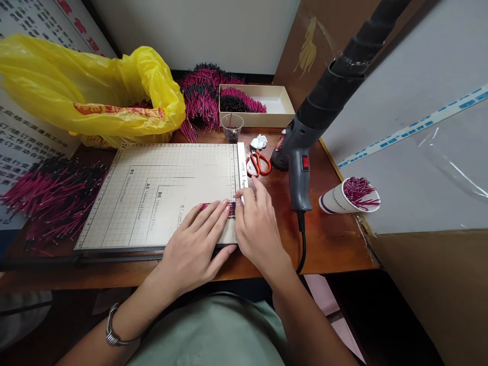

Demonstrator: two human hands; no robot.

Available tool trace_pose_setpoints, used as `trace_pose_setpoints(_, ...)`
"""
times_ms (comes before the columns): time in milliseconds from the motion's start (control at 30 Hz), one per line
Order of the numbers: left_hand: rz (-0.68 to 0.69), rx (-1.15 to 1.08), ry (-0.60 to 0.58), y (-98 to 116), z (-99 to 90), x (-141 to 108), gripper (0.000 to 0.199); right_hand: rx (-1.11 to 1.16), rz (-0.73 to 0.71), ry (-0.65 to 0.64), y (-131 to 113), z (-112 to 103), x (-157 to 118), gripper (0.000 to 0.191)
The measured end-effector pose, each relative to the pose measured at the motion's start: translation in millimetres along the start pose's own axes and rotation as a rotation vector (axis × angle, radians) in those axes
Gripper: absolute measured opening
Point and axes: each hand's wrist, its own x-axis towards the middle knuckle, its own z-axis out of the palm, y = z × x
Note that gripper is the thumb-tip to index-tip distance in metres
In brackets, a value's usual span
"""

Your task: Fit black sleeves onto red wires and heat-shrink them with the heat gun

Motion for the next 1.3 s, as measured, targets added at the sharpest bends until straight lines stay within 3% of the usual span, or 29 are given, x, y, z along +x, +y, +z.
trace_pose_setpoints(167,-0.002,-0.006,0.003,0,-1.2,2,0.059,-0.035,0.032,-0.032,-5,4,2,0.028)
trace_pose_setpoints(500,-0.017,0.046,-0.019,1,1.2,0,0.067,-0.279,0.093,0.024,-12,8,8,0.017)
trace_pose_setpoints(800,0.008,0.061,-0.048,4,3.8,1,0.07,0.001,0.02,0.031,0,-7,-6,0.017)
trace_pose_setpoints(967,0.005,0.057,-0.021,6,4.8,1,0.073,-0.028,-0.004,-0.034,2,-10,-14,0.033)
trace_pose_setpoints(1300,0.006,0.074,-0.014,7,5.3,2,0.076,0.005,-0.046,0.076,6,-5,-9,0.028)
